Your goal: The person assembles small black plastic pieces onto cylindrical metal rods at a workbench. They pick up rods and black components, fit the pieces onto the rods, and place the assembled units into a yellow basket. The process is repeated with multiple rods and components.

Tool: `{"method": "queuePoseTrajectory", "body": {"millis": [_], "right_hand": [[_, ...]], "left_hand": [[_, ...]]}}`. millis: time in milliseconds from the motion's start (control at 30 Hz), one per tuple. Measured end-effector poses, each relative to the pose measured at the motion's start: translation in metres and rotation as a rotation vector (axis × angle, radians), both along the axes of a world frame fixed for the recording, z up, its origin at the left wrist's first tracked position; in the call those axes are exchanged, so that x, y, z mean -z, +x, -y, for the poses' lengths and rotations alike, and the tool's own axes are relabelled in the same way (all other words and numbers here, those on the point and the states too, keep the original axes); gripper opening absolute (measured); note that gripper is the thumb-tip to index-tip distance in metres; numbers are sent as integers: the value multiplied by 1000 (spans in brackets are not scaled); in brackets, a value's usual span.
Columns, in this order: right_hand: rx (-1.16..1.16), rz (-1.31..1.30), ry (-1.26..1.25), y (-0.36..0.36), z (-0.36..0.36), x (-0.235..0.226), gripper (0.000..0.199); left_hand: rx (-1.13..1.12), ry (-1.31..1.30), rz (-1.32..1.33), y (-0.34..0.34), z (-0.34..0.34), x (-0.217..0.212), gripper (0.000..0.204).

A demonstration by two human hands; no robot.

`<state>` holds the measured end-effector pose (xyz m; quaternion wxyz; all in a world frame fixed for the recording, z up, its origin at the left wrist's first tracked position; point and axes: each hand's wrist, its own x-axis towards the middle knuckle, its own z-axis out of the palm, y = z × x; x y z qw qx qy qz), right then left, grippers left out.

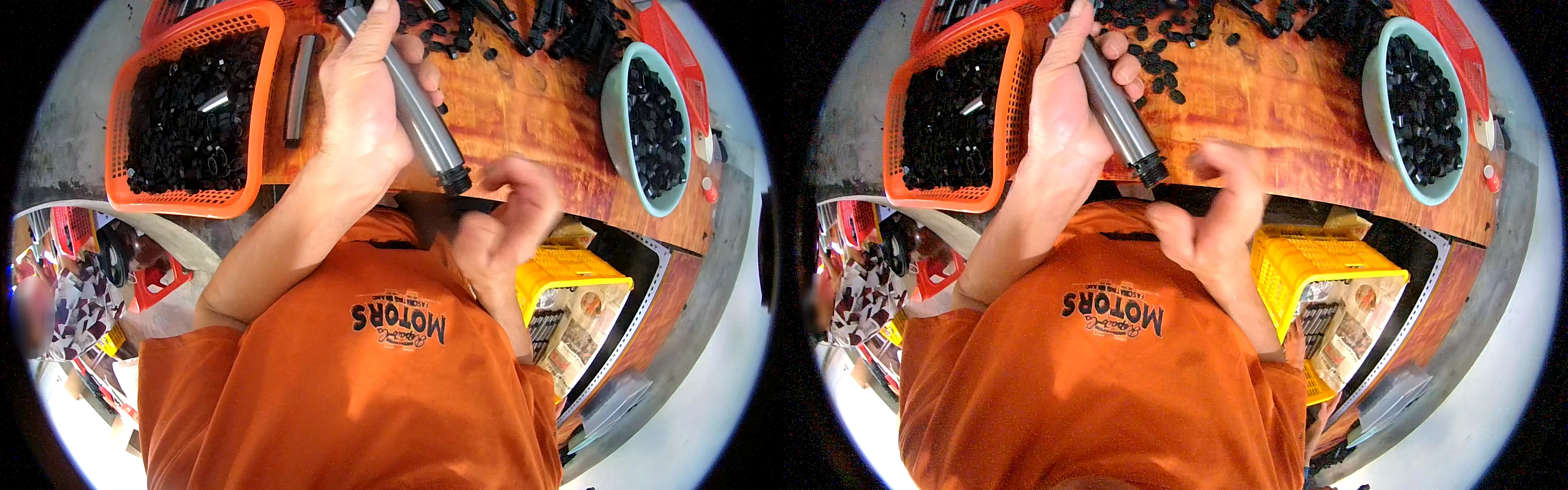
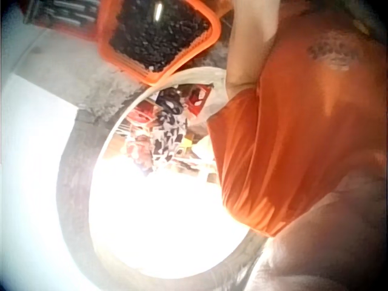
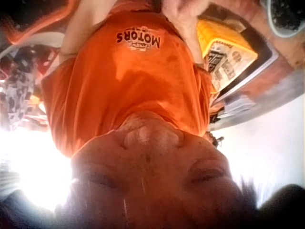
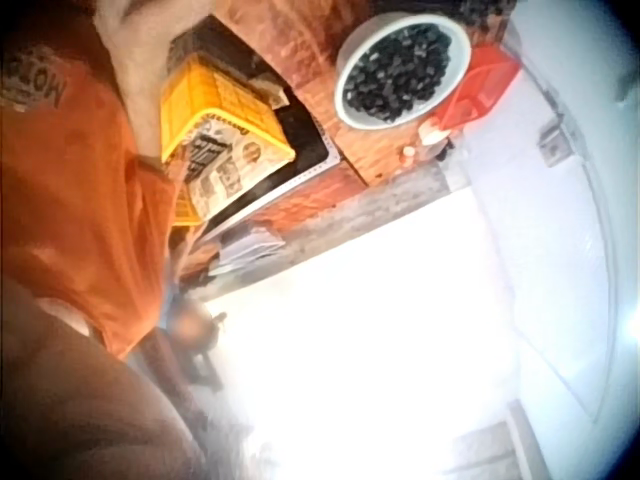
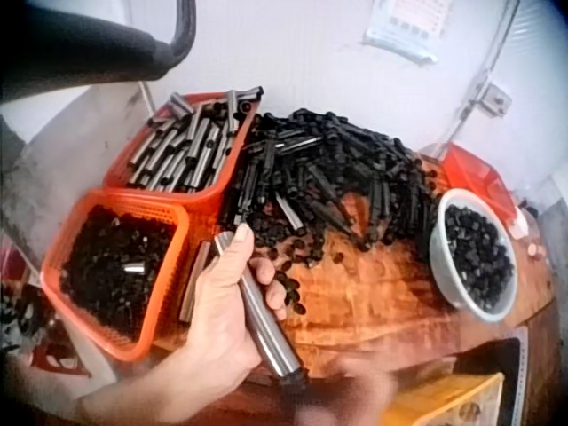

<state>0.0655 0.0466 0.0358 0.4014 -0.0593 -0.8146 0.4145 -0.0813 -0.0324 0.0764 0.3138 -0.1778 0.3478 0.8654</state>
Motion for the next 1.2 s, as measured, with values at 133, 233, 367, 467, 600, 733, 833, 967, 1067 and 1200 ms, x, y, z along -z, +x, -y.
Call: {"method": "queuePoseTrajectory", "body": {"millis": [133,233,367,467,600,733,833,967,1067,1200], "right_hand": [[221,-455,34,-14,-7,-9,65],[156,-503,94,-33,-2,-12,67],[50,-357,203,-66,-3,-1,83],[-26,-436,80,-54,-5,-2,82],[-32,-775,88,-23,-15,-49,79],[53,-628,132,-37,-1,-35,81],[4,-392,143,-69,2,6,83],[-24,-368,65,-43,0,14,86],[-47,71,6,-5,6,-10,69],[-160,467,-296,-6,22,-20,41]], "left_hand": [[0,-10,95,-1,-7,8,33],[63,-42,-54,8,-14,29,21],[36,-8,125,15,-18,33,23],[49,-18,102,16,-16,23,18],[-15,53,113,3,-9,25,14],[124,-96,27,26,-23,16,14],[128,37,140,7,-11,41,19],[37,199,34,2,-2,19,21],[5,302,20,-2,1,15,28],[59,300,-84,4,0,16,44]]}}
